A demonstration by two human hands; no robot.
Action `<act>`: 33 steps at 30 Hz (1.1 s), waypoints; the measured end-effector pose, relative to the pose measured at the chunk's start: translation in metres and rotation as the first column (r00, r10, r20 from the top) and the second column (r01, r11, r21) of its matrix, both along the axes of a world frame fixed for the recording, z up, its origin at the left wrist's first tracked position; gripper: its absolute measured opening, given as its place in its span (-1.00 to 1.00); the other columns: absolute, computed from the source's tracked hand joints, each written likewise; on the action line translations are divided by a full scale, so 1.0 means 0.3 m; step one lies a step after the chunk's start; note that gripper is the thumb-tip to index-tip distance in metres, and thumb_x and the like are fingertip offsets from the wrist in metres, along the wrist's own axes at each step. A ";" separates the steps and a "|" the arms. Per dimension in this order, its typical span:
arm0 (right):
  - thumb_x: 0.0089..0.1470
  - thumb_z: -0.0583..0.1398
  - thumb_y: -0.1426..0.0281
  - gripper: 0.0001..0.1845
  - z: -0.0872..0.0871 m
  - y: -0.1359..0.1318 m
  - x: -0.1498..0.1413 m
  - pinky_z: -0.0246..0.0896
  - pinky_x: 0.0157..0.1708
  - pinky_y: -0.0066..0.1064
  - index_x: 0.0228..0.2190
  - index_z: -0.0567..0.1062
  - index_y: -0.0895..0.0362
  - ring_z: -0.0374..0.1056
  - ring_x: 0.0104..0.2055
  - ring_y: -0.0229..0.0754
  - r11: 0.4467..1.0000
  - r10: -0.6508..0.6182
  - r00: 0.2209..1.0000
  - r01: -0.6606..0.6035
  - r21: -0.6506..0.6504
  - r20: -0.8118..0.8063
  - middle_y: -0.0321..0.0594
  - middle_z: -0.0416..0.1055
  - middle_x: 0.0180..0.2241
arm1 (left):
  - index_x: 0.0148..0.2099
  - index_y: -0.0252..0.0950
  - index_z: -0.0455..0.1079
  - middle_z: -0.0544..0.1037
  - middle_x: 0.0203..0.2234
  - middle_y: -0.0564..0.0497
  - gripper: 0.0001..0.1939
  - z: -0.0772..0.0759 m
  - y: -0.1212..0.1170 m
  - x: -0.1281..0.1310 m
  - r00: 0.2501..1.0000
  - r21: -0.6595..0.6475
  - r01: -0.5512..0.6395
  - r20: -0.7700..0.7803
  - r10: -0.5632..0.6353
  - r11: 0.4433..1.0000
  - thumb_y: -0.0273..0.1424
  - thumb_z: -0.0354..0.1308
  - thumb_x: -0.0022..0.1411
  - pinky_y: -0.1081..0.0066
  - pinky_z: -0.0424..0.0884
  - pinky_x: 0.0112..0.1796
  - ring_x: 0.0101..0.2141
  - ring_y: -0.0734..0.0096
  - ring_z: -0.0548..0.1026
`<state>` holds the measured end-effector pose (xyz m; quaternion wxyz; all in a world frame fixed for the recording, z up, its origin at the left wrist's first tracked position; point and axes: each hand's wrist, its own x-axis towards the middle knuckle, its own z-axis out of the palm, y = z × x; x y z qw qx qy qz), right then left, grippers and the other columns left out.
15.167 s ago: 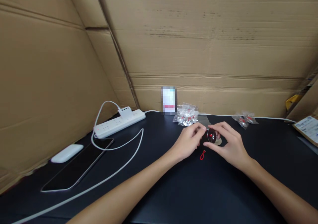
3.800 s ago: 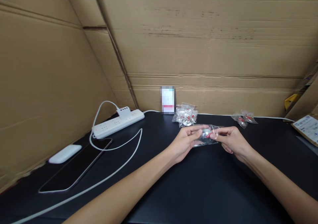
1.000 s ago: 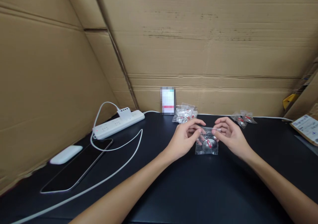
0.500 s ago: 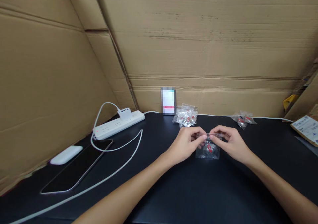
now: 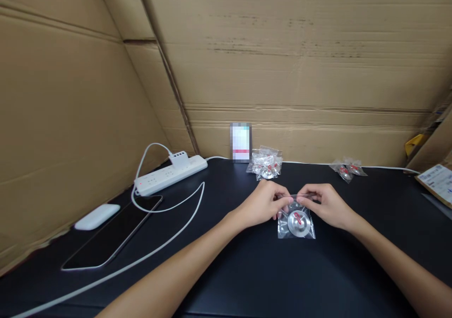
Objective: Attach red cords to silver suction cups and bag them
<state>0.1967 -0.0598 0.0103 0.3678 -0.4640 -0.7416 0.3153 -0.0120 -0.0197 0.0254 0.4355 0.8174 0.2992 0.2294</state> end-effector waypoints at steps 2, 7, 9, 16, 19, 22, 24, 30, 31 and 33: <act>0.13 0.23 0.24 -0.77 -0.014 0.012 0.011 0.31 -0.37 -0.40 -0.41 0.54 0.16 0.40 -0.40 -0.21 0.999 -0.002 1.000 0.000 -0.054 -0.025 -0.22 0.49 -0.44 | -0.41 -0.35 0.46 0.52 -0.61 0.01 -0.68 -0.010 0.018 -0.010 0.999 -0.020 0.021 -0.026 -0.022 1.000 -0.26 0.08 0.28 0.54 0.33 -0.60 -0.65 0.53 0.43; 0.08 0.27 0.22 -0.76 -0.033 0.033 0.030 0.27 -0.49 -0.43 -0.42 0.54 0.17 0.33 -0.52 -0.28 0.989 -0.019 0.997 0.008 -0.146 -0.079 -0.24 0.47 -0.51 | -0.44 -0.33 0.44 0.50 -0.64 0.02 -0.69 -0.024 0.055 -0.031 0.998 -0.068 0.062 -0.017 -0.063 0.996 -0.24 0.11 0.26 0.54 0.32 -0.63 -0.68 0.54 0.40; 0.07 0.28 0.22 -0.76 -0.033 0.036 0.034 0.28 -0.50 -0.42 -0.42 0.53 0.17 0.33 -0.52 -0.28 0.989 -0.019 0.996 0.005 -0.149 -0.092 -0.23 0.47 -0.51 | -0.43 -0.33 0.45 0.48 -0.65 0.03 -0.71 -0.025 0.063 -0.036 0.998 -0.060 0.066 -0.006 -0.066 0.996 -0.25 0.12 0.24 0.55 0.31 -0.63 -0.69 0.55 0.39; 0.08 0.26 0.23 -0.75 -0.031 0.037 0.039 0.29 -0.49 -0.43 -0.41 0.53 0.18 0.32 -0.50 -0.29 0.991 -0.015 0.995 0.002 -0.134 -0.096 -0.24 0.45 -0.51 | -0.34 -0.33 0.48 0.49 -0.61 0.03 -0.77 -0.024 0.072 -0.047 0.992 -0.082 0.124 0.034 -0.122 0.989 -0.29 0.12 0.25 0.50 0.37 -0.58 -0.63 0.50 0.42; 0.07 0.26 0.20 -0.73 -0.034 0.043 0.049 0.31 -0.48 -0.42 -0.41 0.53 0.18 0.34 -0.49 -0.27 0.991 -0.020 0.994 0.005 -0.130 -0.108 -0.25 0.44 -0.50 | -0.22 -0.34 0.49 0.55 -0.49 -0.02 -0.78 -0.029 0.085 -0.053 0.988 -0.099 0.153 0.047 -0.149 0.983 -0.32 0.09 0.26 0.49 0.37 -0.57 -0.59 0.50 0.44; 0.04 0.27 0.16 -0.70 -0.034 0.050 0.067 0.32 -0.47 -0.40 -0.41 0.53 0.17 0.35 -0.48 -0.26 0.992 -0.046 0.990 0.030 -0.122 -0.135 -0.26 0.43 -0.50 | -0.23 -0.36 0.45 0.56 -0.45 -0.06 -0.82 -0.041 0.108 -0.063 0.992 -0.104 0.114 0.061 -0.108 0.988 -0.37 0.09 0.23 0.48 0.38 -0.58 -0.58 0.49 0.44; 0.03 0.28 0.13 -0.68 -0.032 0.054 0.077 0.33 -0.47 -0.39 -0.41 0.53 0.17 0.34 -0.50 -0.26 0.992 -0.070 0.985 0.051 -0.117 -0.159 -0.25 0.43 -0.51 | -0.27 -0.36 0.43 0.55 -0.47 -0.06 -0.86 -0.049 0.121 -0.066 0.997 -0.093 0.059 0.062 -0.053 0.994 -0.39 0.10 0.19 0.49 0.37 -0.58 -0.58 0.49 0.44; 0.01 0.30 0.13 -0.68 -0.035 0.060 0.072 0.33 -0.45 -0.35 -0.41 0.52 0.16 0.35 -0.49 -0.24 0.994 -0.100 0.962 0.087 -0.065 -0.256 -0.24 0.43 -0.52 | -0.11 -0.34 0.44 0.53 -0.44 -0.03 -0.71 -0.054 0.108 -0.047 0.996 -0.054 -0.036 0.083 0.040 0.998 -0.28 0.19 0.17 0.45 0.40 -0.46 -0.44 0.41 0.49; 0.00 0.30 0.12 -0.68 -0.036 0.061 0.068 0.34 -0.45 -0.34 -0.40 0.52 0.15 0.35 -0.49 -0.23 0.993 -0.113 0.957 0.103 -0.052 -0.267 -0.24 0.43 -0.52 | -0.15 -0.35 0.46 0.54 -0.43 -0.03 -0.73 -0.054 0.103 -0.043 0.997 -0.050 -0.004 0.083 0.008 0.999 -0.27 0.21 0.16 0.43 0.40 -0.39 -0.40 0.40 0.49; -0.02 0.31 0.11 -0.66 -0.038 0.062 0.061 0.35 -0.45 -0.33 -0.39 0.52 0.15 0.36 -0.49 -0.22 0.989 -0.148 0.946 0.146 -0.029 -0.290 -0.25 0.43 -0.53 | -0.23 -0.35 0.47 0.55 -0.42 -0.04 -0.78 -0.055 0.099 -0.037 0.996 -0.065 0.047 0.077 -0.042 0.997 -0.29 0.24 0.14 0.40 0.39 -0.32 -0.38 0.41 0.49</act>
